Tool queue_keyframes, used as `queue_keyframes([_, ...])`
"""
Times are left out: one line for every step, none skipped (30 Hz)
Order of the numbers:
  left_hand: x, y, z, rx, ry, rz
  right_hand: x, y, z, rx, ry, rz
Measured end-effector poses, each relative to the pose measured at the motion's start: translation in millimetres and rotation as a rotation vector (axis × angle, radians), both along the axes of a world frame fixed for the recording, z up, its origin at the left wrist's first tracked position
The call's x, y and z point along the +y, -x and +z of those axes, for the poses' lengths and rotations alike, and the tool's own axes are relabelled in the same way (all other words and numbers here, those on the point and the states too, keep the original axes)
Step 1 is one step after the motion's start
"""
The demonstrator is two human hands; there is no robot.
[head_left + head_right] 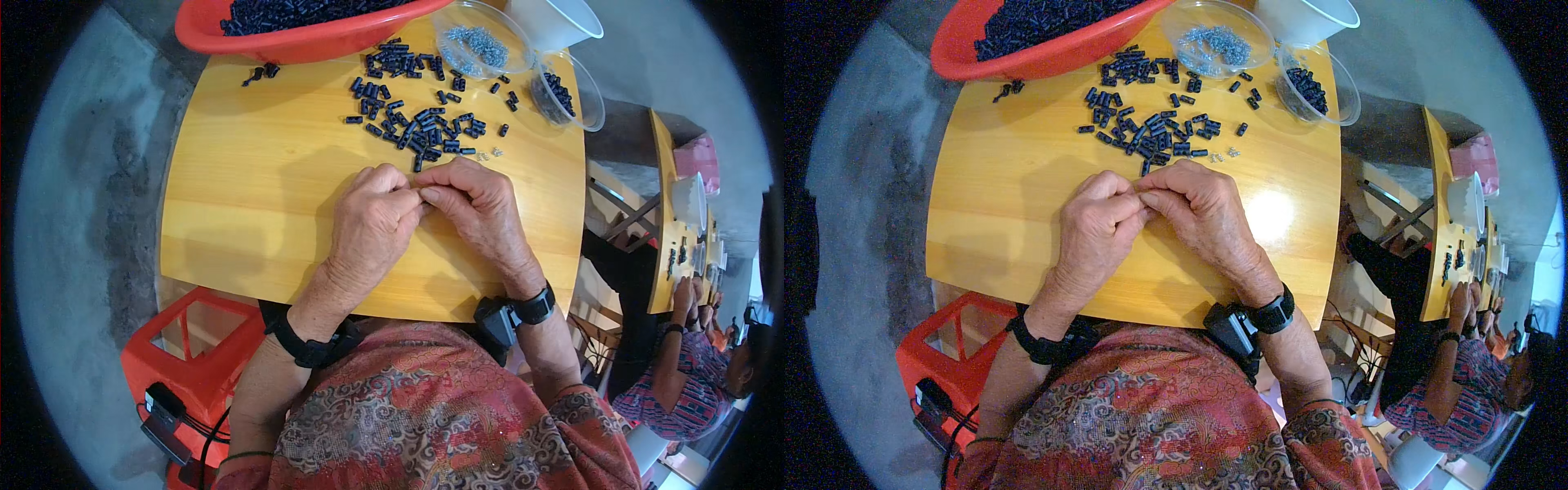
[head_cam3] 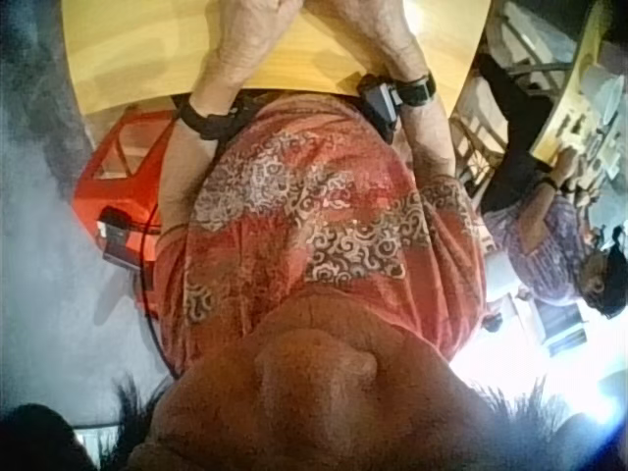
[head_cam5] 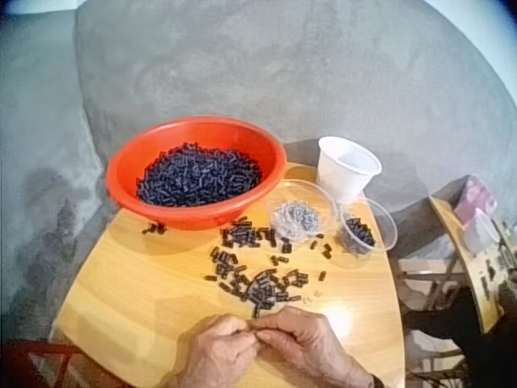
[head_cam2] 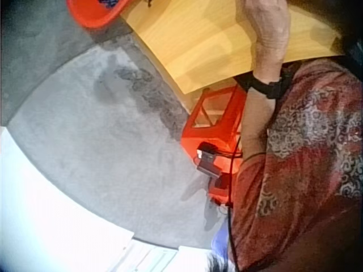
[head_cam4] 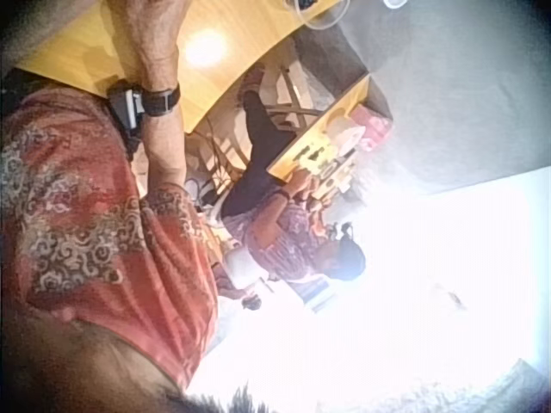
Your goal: The person assembles components by hand by picking up small metal pins and inserting them into black plastic connectors. They repeat this process several times, placing each assembled piece back onto the table.
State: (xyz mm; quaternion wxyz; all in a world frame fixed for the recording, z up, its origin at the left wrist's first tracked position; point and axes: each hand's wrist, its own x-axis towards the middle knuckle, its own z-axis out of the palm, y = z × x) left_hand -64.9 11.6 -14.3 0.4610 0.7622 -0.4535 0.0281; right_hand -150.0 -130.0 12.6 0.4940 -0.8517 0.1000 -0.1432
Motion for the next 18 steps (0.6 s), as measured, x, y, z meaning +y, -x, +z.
queue_keyframes([0.6, -0.5, -0.2, 0.003, -0.005, 0.003, 0.6, -0.7, 1.2, 0.018, -0.015, -0.002])
queue_keyframes([1.1, -1.2, -0.5, 0.004, -0.005, 0.005, 0.5, -0.9, 2.0, 0.019, -0.015, 0.000])
queue_keyframes([1.7, -1.8, -0.8, 0.005, -0.015, 0.006, -0.1, -0.7, 2.8, 0.004, 0.021, -0.004])
queue_keyframes([1.7, -2.0, -0.5, 0.007, -0.024, 0.006, -1.1, -0.4, 5.1, -0.010, 0.059, -0.009])
queue_keyframes([1.0, -1.4, 0.8, 0.011, -0.021, 0.008, -1.8, -1.1, 9.2, -0.007, 0.062, -0.007])
queue_keyframes([0.0, -0.1, 3.0, 0.045, -0.011, 0.015, -2.5, -2.8, 15.6, -0.064, -0.029, -0.064])
queue_keyframes([-0.2, 1.0, 3.4, 0.081, -0.003, 0.022, -2.5, -4.4, 21.5, -0.120, -0.123, -0.121])
queue_keyframes([0.4, 0.6, 3.3, 0.086, 0.001, 0.023, -0.3, -8.3, 29.9, -0.115, -0.119, -0.120])
queue_keyframes([1.2, -0.4, 2.8, 0.084, 0.000, 0.013, 4.5, -14.9, 39.4, -0.208, -0.254, -0.096])
queue_keyframes([1.5, -1.3, 2.1, 0.082, 0.001, 0.003, 9.9, -22.1, 46.5, -0.301, -0.388, -0.072])
queue_keyframes([1.5, -1.5, 1.0, 0.087, 0.006, 0.005, 17.3, -30.1, 49.2, -0.342, -0.410, -0.052])
queue_keyframes([1.3, -1.4, -0.5, 0.078, 0.007, 0.000, 19.5, -36.4, 45.6, -0.336, -0.406, -0.050])
queue_keyframes([1.8, -1.9, -1.2, 0.067, 0.007, 0.002, 20.2, -44.1, 40.7, -0.310, -0.417, 0.019])
queue_keyframes([1.8, -2.2, -3.6, 0.073, 0.010, 0.012, 22.1, -49.7, 36.7, -0.283, -0.428, 0.088])
queue_keyframes([1.5, -2.3, -7.3, 0.066, 0.053, 0.021, 25.4, -53.5, 34.6, -0.217, -0.335, 0.096])
queue_keyframes([1.0, -1.7, -9.4, 0.062, 0.096, 0.030, 26.9, -55.2, 31.8, -0.207, -0.335, 0.103])
queue_keyframes([1.4, -1.6, -10.3, 0.071, 0.097, 0.039, 28.1, -56.7, 27.8, -0.183, -0.327, 0.106])
queue_keyframes([2.0, -1.6, -10.5, 0.068, 0.089, 0.035, 28.9, -57.7, 22.9, -0.160, -0.319, 0.110])
